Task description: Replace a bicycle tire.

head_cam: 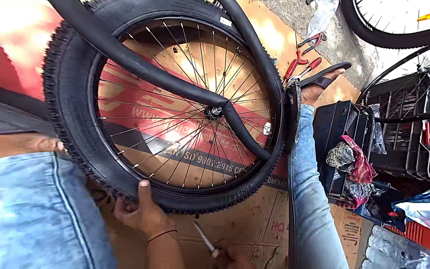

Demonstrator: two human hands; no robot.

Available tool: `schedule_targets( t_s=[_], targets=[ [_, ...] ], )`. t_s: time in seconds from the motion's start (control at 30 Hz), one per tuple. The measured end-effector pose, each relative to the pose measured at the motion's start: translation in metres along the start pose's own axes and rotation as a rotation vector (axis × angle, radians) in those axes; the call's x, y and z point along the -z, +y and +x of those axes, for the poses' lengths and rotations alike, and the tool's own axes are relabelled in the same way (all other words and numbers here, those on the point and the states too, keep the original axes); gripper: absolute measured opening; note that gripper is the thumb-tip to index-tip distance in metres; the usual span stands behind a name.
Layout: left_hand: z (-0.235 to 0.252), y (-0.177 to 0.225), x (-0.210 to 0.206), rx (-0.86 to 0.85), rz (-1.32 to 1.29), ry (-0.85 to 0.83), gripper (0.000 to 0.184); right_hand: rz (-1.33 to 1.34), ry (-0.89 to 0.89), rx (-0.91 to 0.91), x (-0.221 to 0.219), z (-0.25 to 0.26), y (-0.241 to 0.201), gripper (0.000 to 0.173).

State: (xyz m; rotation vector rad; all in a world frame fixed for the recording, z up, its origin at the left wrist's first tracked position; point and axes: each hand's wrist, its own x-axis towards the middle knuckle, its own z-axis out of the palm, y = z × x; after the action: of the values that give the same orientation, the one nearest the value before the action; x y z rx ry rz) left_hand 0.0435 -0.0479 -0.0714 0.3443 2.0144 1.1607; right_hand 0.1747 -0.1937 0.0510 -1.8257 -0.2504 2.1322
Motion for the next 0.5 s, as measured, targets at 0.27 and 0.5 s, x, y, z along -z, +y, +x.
schedule_targets(
  t_s=[0.27, 0.5],
  targets=[
    [-0.076, -0.059, -0.021, 0.377, -0.148, 0.039, 0.066, -1.552, 0.213, 0.213, 0.169, 0.014, -0.123, 0.030],
    [-0.103, -0.086, -0.040, 0.479, -0.284, 0.015, 0.049, -1.909, -0.029, 0.124, 0.148, 0.072, -0.198, 0.019]
  ],
)
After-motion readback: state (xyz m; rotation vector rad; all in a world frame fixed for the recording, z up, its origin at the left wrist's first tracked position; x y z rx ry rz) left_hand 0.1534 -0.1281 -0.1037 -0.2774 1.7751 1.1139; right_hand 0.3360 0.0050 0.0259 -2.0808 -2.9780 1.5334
